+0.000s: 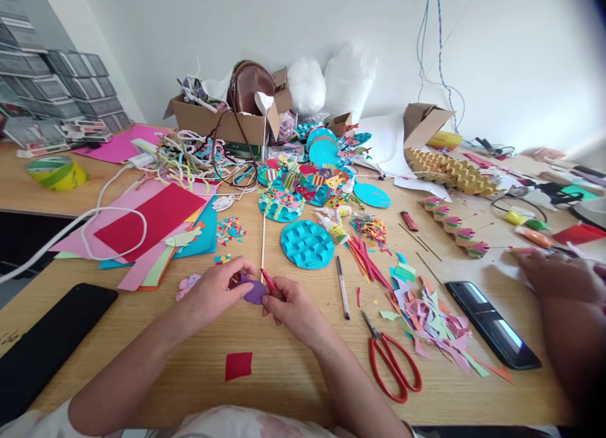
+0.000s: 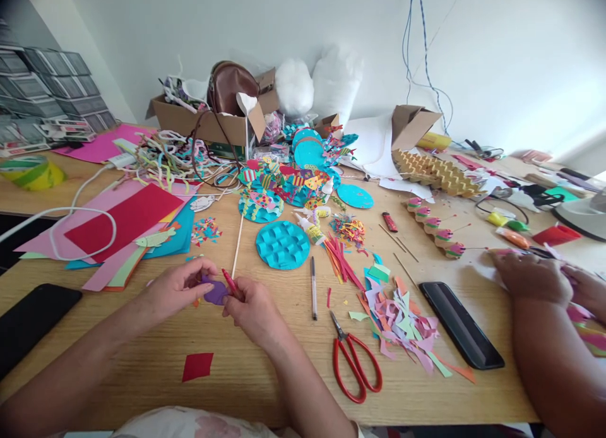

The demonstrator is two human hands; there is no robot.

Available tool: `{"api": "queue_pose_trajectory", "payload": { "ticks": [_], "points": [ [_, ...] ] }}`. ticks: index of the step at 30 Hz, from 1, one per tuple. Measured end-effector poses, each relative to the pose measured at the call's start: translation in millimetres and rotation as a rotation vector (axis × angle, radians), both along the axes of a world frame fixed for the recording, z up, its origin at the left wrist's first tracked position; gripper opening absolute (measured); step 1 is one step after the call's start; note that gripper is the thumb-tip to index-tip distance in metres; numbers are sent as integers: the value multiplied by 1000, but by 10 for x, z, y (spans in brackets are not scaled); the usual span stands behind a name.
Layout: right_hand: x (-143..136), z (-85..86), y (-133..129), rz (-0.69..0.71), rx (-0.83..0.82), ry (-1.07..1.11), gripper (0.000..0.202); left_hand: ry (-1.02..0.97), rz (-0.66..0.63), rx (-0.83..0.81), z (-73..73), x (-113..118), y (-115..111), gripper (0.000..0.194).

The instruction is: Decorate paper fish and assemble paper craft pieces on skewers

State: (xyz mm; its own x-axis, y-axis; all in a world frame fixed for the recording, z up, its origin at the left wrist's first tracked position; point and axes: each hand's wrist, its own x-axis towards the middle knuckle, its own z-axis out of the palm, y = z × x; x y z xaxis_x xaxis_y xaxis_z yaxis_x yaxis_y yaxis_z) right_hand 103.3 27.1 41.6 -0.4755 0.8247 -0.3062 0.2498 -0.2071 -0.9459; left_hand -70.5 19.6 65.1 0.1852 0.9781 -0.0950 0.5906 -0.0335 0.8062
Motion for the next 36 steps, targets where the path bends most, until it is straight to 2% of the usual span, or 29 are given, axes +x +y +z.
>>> {"api": "queue_pose_trajectory", "payload": {
  "ticks": [3,7,11,17,21,24,28,32,36],
  "points": [
    [43,-13,-2,-19,26,6,2,-20,-63,-25,-46,39,65,15],
    [187,-48,12,-107,117,-54,12,-107,-7,-69,-57,39,80,25],
    [376,-80,32,-165,298,-201,24,-70,27,-87,-47,26,56,31],
    [564,-77,38,-222,448,-495,25,-115,41,-120,-93,17,61,27],
    [674,-135,-13,-329,352,-414,45,-106,74,-141,-90,48,82,22],
    [752,-167,-61,-369,309,-335,44,-103,108,-129,-91,64,103,18],
    [848,-180,-83,-353,354,-448,32,-24,90,-65,-92,45,117,25],
    [916,-176,-79,-294,449,-629,36,-21,25,-57,-115,27,97,35],
    [926,-131,-81,-247,468,-770,37,33,-3,63,-201,55,58,28]
  ]
}}
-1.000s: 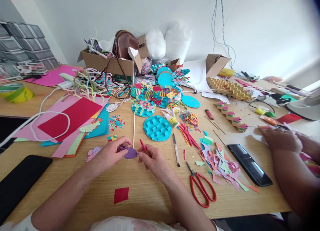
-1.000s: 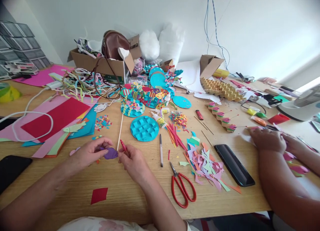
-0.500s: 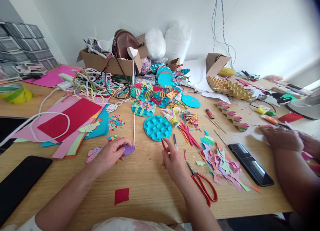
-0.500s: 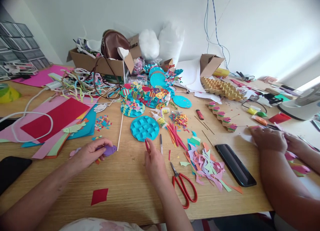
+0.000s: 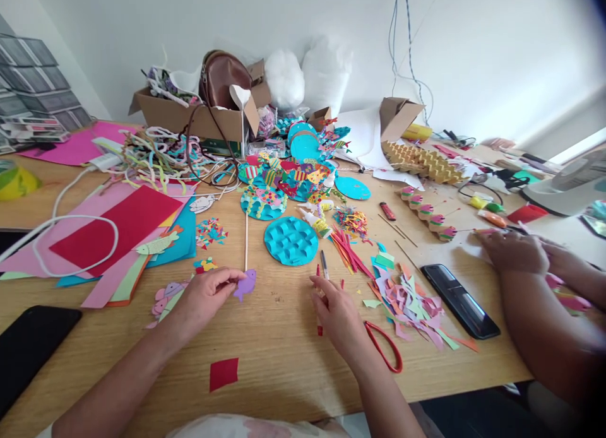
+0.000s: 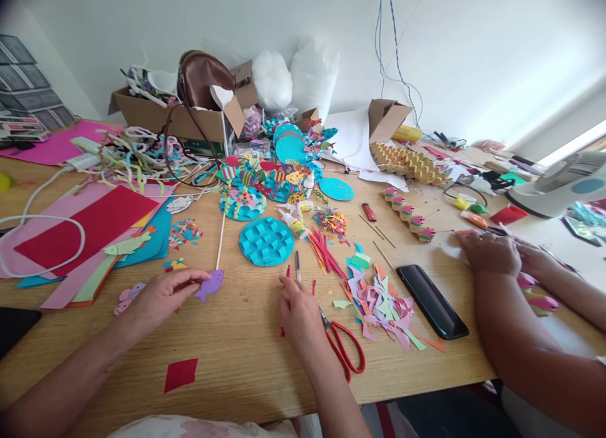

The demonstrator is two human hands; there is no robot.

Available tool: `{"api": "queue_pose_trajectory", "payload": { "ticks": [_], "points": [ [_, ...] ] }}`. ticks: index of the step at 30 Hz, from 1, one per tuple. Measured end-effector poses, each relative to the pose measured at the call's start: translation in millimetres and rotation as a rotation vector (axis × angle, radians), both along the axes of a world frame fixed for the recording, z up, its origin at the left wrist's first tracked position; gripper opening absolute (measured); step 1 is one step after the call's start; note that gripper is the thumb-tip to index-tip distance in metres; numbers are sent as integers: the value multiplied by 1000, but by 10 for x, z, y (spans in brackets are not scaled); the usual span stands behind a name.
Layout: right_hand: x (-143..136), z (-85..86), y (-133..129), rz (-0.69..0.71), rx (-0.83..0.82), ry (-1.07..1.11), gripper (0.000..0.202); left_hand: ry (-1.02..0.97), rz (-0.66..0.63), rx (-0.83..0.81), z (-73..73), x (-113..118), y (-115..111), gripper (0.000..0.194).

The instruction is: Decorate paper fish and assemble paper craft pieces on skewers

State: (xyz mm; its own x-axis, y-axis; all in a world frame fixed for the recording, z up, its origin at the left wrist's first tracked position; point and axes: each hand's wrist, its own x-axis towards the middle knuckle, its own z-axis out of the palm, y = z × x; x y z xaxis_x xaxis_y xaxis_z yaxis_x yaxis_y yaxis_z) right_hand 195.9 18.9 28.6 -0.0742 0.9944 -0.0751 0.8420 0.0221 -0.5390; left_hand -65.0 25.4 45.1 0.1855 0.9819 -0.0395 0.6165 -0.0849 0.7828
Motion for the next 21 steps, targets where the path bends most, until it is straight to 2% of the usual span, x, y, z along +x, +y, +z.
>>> {"api": "queue_pose_trajectory", "payload": {
  "ticks": [6,10,14,18,21],
  "points": [
    [-54,72,-8,33,-17,-160,30,141,-169,396,-161,97,-46,25],
    [-87,89,-11,15,-52,-244,25,281,-179,598,-176,177,-78,26],
    [-81,92,-4,-7,-53,-290,25,272,-230,780,-173,219,-101,25],
    [-93,136,-46,-30,49,-129,20,244,-249,850,-227,211,-129,23],
    [-213,190,-118,4,-30,226,24,234,-255,852,-269,200,-158,21]
  ]
}}
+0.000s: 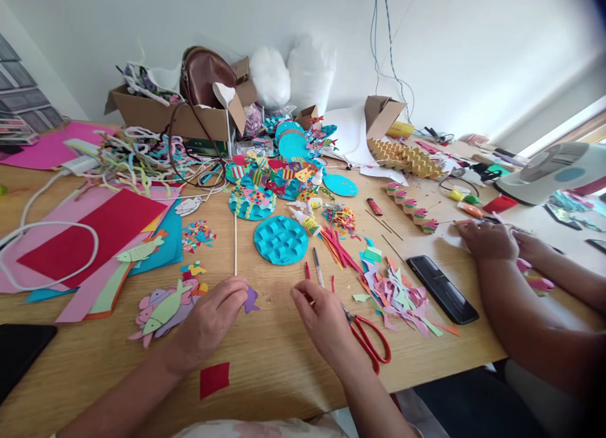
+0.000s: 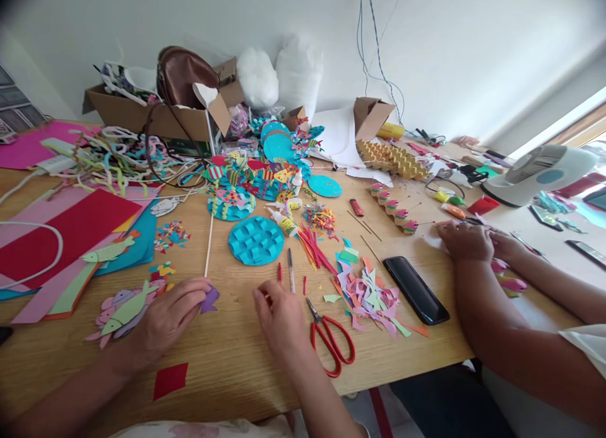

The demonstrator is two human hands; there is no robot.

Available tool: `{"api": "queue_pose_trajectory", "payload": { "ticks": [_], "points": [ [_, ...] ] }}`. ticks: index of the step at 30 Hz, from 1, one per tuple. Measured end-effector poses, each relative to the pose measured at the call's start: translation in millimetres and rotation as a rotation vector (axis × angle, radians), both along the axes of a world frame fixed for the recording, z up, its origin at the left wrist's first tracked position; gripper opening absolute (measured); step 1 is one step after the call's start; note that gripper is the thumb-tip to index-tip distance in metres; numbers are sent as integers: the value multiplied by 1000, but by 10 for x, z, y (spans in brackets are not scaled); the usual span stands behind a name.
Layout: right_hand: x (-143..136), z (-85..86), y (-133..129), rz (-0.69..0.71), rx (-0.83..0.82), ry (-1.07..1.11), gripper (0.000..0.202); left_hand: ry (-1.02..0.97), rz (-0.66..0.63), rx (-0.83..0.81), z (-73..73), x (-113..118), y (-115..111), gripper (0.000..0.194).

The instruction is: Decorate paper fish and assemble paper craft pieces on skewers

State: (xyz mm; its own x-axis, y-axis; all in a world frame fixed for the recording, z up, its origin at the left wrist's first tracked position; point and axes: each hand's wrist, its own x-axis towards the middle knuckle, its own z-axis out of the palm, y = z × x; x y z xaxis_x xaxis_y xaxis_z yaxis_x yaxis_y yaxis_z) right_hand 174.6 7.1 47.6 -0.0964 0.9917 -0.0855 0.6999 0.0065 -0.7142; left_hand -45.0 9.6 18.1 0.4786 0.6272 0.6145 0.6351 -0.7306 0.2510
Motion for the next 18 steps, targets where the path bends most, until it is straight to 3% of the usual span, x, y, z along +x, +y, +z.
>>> {"api": "queue_pose_trajectory", "payload": {
  "ticks": [4,9,12,18],
  "points": [
    [-295,11,-69,73,-336,561,33,7,-15,-9,9,7,-31,20],
    [-521,-67,-36,17,-574,912,35,33,-29,51,86,50,-48,19],
    [-514,-122,36,-46,-534,925,32,41,-17,84,102,78,-45,19],
    [-436,-239,181,-85,-425,722,14,28,-54,34,62,118,-46,27]
  ]
}}
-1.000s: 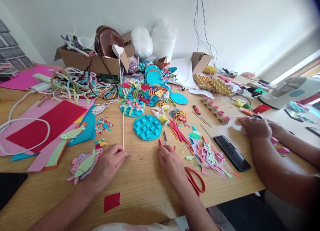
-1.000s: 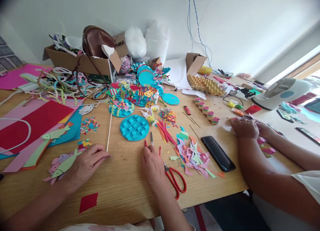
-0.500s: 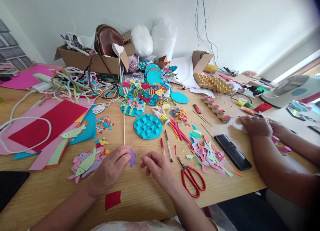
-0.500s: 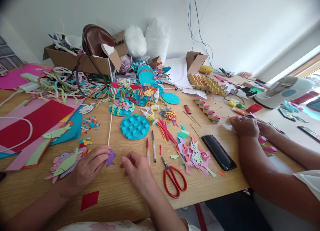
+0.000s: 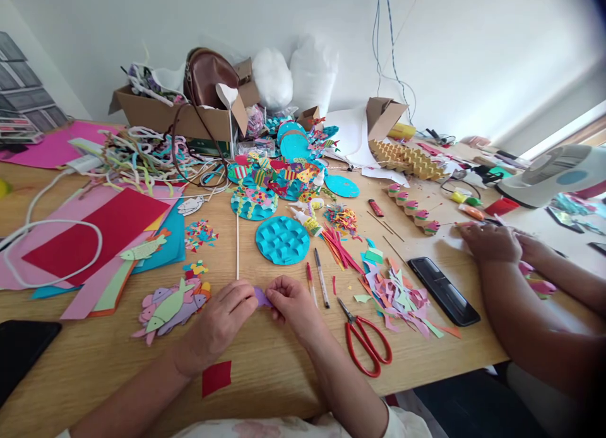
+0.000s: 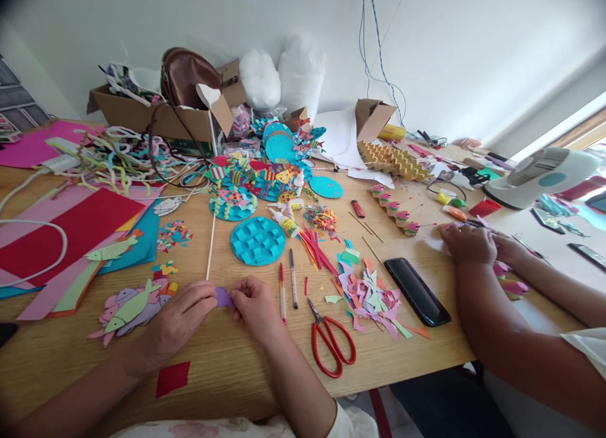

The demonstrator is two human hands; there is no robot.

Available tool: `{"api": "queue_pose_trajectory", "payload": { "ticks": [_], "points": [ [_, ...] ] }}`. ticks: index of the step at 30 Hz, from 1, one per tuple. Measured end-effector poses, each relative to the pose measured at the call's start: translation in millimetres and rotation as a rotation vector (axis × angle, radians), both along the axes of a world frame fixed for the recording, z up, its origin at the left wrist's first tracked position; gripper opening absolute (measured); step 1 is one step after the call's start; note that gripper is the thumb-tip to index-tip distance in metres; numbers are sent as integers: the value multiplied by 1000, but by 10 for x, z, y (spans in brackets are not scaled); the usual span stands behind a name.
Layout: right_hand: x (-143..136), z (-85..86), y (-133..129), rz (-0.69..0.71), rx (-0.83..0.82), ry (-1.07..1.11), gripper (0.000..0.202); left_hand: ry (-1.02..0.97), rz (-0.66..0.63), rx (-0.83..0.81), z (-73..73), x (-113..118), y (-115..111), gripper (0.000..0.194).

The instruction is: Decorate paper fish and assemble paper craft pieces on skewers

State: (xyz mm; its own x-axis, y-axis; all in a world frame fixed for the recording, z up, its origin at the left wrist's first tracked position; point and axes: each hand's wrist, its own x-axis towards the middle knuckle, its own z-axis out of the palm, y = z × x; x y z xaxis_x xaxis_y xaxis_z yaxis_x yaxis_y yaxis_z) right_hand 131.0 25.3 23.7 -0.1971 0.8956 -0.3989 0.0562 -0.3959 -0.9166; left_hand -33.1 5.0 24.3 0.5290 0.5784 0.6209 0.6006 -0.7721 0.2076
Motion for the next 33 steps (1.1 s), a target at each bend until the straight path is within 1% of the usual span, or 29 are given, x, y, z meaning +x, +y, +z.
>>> {"api": "queue_pose_trajectory", "payload": {
  "ticks": [2,4,6,8,11,13,17,20,23,25,27,30,33],
  "points": [
    [24,-37,29,5,48,-86,8,-6,-2,-49,-30,9,-5,27],
    [57,-62,51,8,162,-219,6,-6,4,-93,-60,15,-5,25],
    [95,-69,67,30,304,-404,8,-8,17,-131,-84,9,4,25],
    [126,-57,81,87,399,-599,9,-22,33,-150,-102,-11,23,27],
    [140,-24,98,198,432,-813,11,-34,28,-138,-131,-53,57,32],
    [131,-6,106,247,436,-888,12,-4,2,-140,-152,-64,72,33],
    [114,13,112,289,447,-951,13,131,-30,-235,-176,-19,62,32],
    [117,44,87,243,527,-958,13,208,-10,-269,-180,26,37,26],
    [116,101,22,188,648,-950,15,211,12,-266,-191,43,23,25],
    [106,127,-31,220,685,-939,20,194,16,-254,-201,41,19,25],
    [92,126,-76,290,686,-935,22,193,18,-256,-206,37,17,25],
    [83,92,-108,373,629,-967,23,207,14,-285,-200,35,15,25],
    [100,66,-120,369,594,-981,23,200,25,-289,-195,37,13,25]
  ]
}}
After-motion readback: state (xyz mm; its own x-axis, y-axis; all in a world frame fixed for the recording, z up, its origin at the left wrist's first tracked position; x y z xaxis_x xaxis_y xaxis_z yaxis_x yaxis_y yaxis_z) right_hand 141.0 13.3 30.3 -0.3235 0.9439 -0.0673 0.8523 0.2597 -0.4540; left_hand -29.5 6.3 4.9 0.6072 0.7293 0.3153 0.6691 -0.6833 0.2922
